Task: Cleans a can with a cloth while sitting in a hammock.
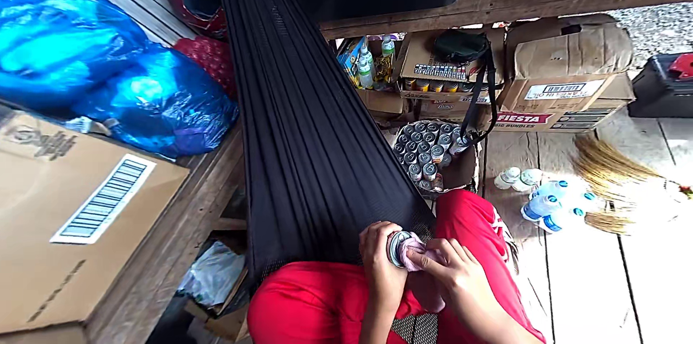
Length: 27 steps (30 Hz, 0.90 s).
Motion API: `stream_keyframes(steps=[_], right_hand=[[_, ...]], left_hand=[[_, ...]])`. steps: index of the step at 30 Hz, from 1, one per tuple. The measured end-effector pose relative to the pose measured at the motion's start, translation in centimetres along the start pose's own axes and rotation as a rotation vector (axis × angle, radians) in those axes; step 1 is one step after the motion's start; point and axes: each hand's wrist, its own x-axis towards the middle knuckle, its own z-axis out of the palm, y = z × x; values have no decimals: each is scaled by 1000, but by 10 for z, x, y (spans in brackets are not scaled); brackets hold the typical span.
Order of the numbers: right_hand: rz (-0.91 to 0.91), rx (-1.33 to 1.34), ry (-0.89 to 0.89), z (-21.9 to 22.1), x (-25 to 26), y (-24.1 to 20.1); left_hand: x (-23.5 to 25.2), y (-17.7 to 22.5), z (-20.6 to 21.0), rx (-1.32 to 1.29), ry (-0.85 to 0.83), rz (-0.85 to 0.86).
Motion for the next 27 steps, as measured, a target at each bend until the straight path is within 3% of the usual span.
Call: stream_keyframes(steps=[7, 11, 15, 18, 23, 27], right_hand=[[78, 237, -26, -30, -3, 33], [11, 19, 13, -62, 13, 78], [77, 24, 107, -88, 21, 99], [121, 59, 94, -98, 15, 95], [66, 233, 35, -102, 11, 82], [18, 137, 51, -88, 7, 64]], left_hand=[[10, 34, 57, -211, -18, -4], [17, 61, 96, -187, 45, 40], [27, 94, 122, -207, 194, 95], [40, 105, 128, -155, 244, 119], [42, 103, 118, -218, 131, 173], [28, 88, 96, -204, 105, 209]])
